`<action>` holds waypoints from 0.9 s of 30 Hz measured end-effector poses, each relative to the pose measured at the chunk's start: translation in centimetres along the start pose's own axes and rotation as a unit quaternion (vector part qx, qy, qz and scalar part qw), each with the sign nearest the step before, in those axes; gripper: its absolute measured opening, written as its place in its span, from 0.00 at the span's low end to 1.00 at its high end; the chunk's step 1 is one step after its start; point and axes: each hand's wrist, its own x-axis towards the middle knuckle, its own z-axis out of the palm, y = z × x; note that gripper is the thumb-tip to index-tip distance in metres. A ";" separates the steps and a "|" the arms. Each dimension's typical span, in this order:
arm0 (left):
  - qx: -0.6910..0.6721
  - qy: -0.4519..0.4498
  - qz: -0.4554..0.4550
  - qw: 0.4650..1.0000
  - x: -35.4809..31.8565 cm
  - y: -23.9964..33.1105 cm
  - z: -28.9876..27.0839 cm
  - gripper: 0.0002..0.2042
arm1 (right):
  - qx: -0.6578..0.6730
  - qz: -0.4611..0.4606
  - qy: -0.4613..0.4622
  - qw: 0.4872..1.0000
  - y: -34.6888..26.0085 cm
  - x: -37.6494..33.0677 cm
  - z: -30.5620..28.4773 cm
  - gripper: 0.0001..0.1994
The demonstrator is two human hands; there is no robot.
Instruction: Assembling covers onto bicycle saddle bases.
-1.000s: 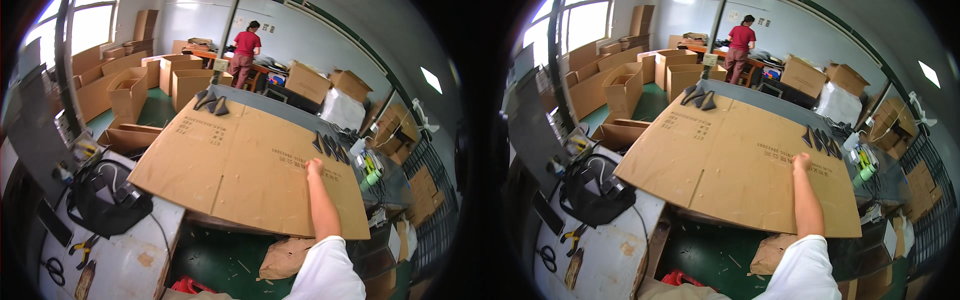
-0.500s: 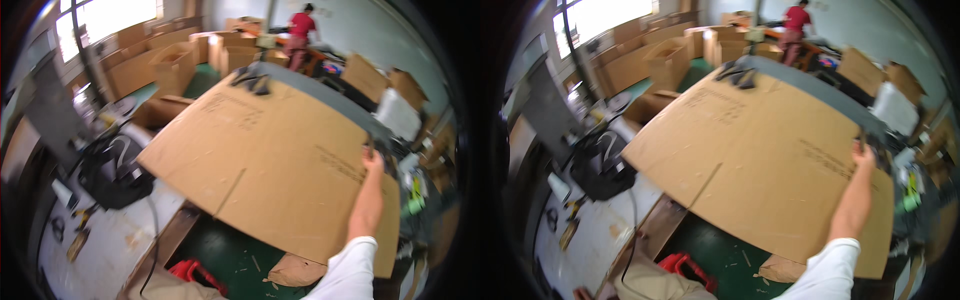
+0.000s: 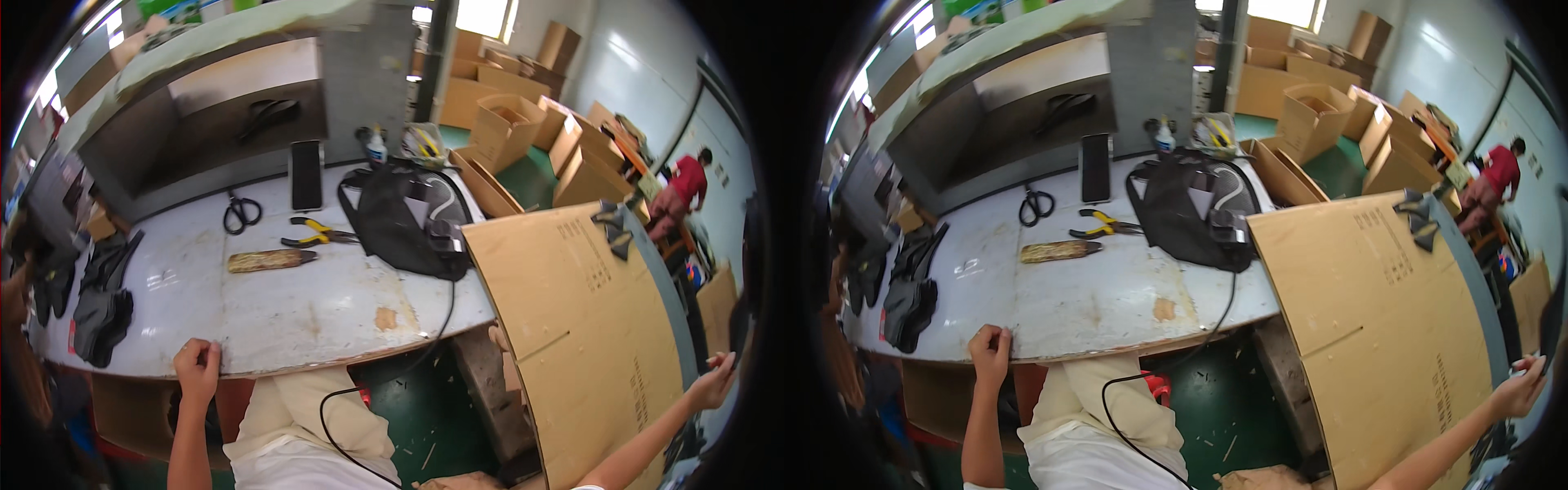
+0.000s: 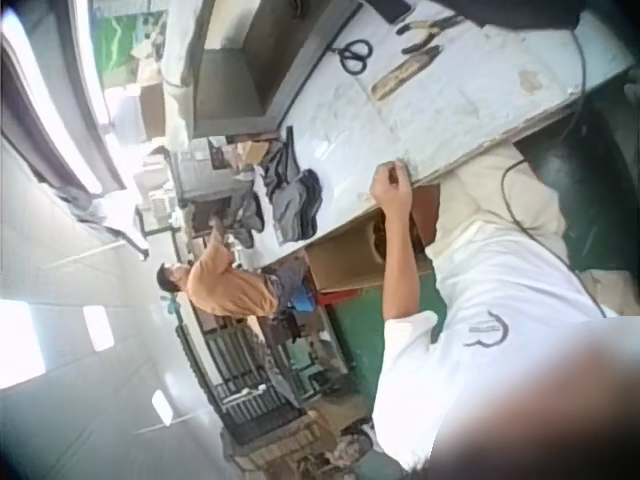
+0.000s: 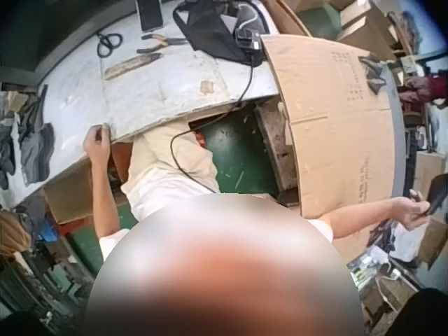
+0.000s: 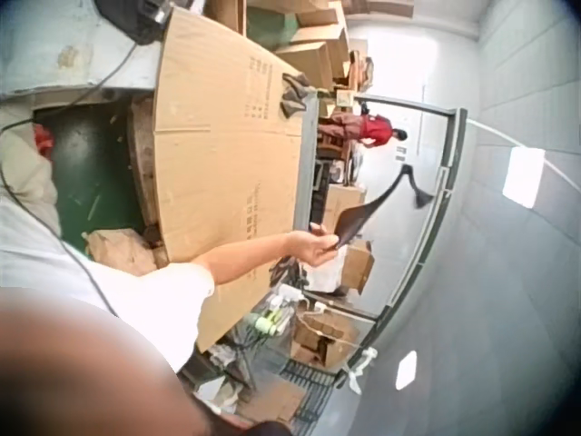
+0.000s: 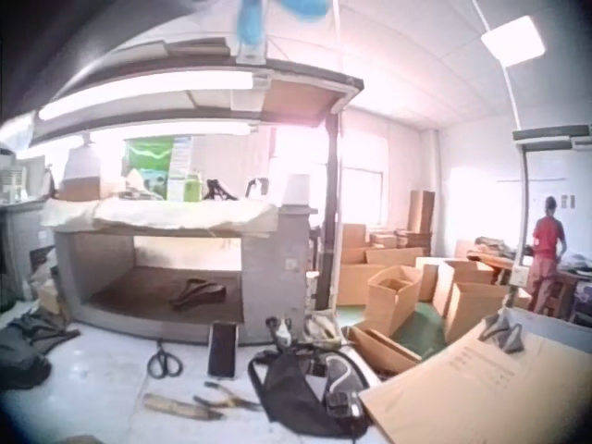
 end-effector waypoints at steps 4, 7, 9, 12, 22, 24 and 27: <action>-0.136 -0.042 -0.073 0.987 1.3 2.6 -0.5 0.06 | -0.048 -0.268 -0.302 0.914 -18.2 -11.7 2.0 0.09; -0.344 -0.108 -0.184 0.914 0.8 3.3 -1.3 0.11 | 0.175 -0.481 -0.409 0.755 -29.4 -18.8 7.6 0.09; -0.601 -0.142 -0.271 0.739 2.3 6.4 -1.8 0.25 | 0.327 -0.514 -0.405 0.682 -34.7 -22.7 10.4 0.06; -0.763 -0.215 -0.327 0.514 2.9 7.1 -1.5 0.37 | 0.383 -0.561 -0.369 0.635 -39.5 -27.5 12.3 0.04; -0.662 -0.156 -0.396 0.617 4.5 0.8 -4.4 0.19 | 0.316 -0.410 -0.599 0.611 -47.3 -37.6 13.1 0.23; -0.653 -0.128 -0.412 0.622 5.2 -0.4 -5.0 0.17 | 0.317 -0.340 -0.620 0.632 -47.5 -38.4 12.0 0.25; -0.637 -0.157 -0.386 0.648 6.0 -0.9 -4.9 0.18 | 0.372 -0.260 -0.627 0.633 -47.8 -38.7 10.4 0.28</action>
